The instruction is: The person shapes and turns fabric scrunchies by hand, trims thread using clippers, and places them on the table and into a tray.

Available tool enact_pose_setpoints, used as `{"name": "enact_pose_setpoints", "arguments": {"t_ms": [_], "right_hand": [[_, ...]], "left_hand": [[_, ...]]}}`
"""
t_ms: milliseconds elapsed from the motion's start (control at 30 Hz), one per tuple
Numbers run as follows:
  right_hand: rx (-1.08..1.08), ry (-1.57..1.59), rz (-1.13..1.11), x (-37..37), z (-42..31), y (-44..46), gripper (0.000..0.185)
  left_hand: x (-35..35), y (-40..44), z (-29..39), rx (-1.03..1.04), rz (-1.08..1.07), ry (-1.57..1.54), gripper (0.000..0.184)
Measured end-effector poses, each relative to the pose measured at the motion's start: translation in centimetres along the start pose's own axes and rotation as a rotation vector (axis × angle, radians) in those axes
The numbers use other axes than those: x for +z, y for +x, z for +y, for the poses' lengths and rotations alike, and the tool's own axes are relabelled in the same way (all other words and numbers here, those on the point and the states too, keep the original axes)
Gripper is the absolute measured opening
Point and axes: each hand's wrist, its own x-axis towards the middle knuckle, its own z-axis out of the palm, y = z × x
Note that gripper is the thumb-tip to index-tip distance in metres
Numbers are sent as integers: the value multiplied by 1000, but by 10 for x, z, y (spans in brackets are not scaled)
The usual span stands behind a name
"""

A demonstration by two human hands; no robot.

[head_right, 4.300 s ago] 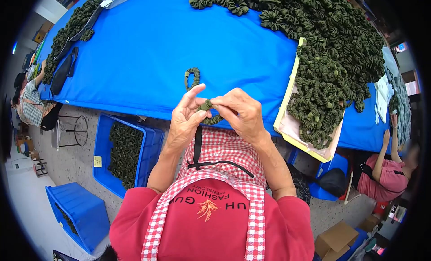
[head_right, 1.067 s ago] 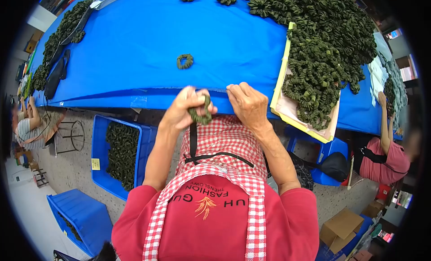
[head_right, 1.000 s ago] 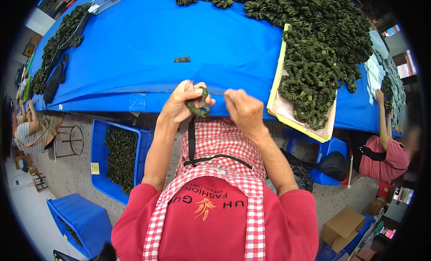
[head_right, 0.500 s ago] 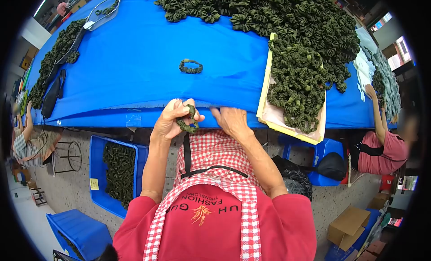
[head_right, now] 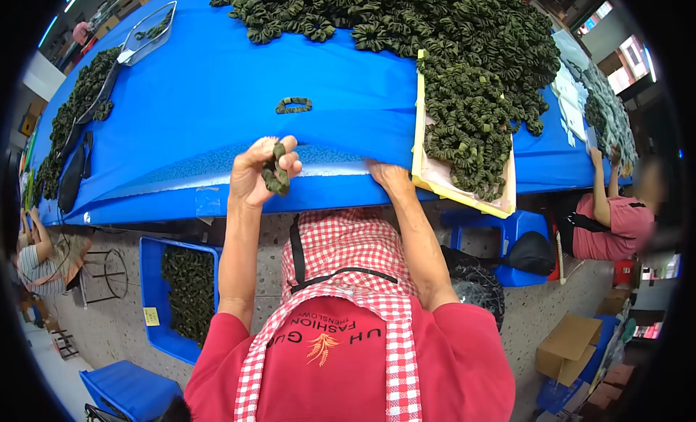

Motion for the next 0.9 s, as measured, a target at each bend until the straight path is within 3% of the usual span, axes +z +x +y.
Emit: {"name": "enact_pose_setpoints", "arguments": {"t_ms": [100,167,200,267,500,533,600,767,800,900], "right_hand": [[8,37,-126,1,-14,20,34],[159,89,-379,-10,-45,41,33],[146,91,-382,-1,-50,42,33],[-128,-19,-366,17,-56,39,28],[-99,166,-788,17,-53,23,28],[-105,173,-796,8,-60,26,28],[-60,-276,-744,-14,-74,32,24],[-209,-387,-756,-7,-42,13,24],[-211,-385,-756,-11,-45,13,24],[-317,-39,-408,-44,-68,6,23]], "left_hand": [[5,12,3,23,20,-79,7],[4,13,3,37,37,-46,9],[3,13,1,28,65,-13,10],[2,11,-2,3,126,56,14],[-11,-3,-30,80,187,202,16],[-2,-7,-34,113,210,228,18],[10,-14,-44,178,259,277,24],[5,-22,-64,359,370,354,37],[7,-21,-65,361,372,355,37],[20,-22,-68,465,412,426,40]]}}
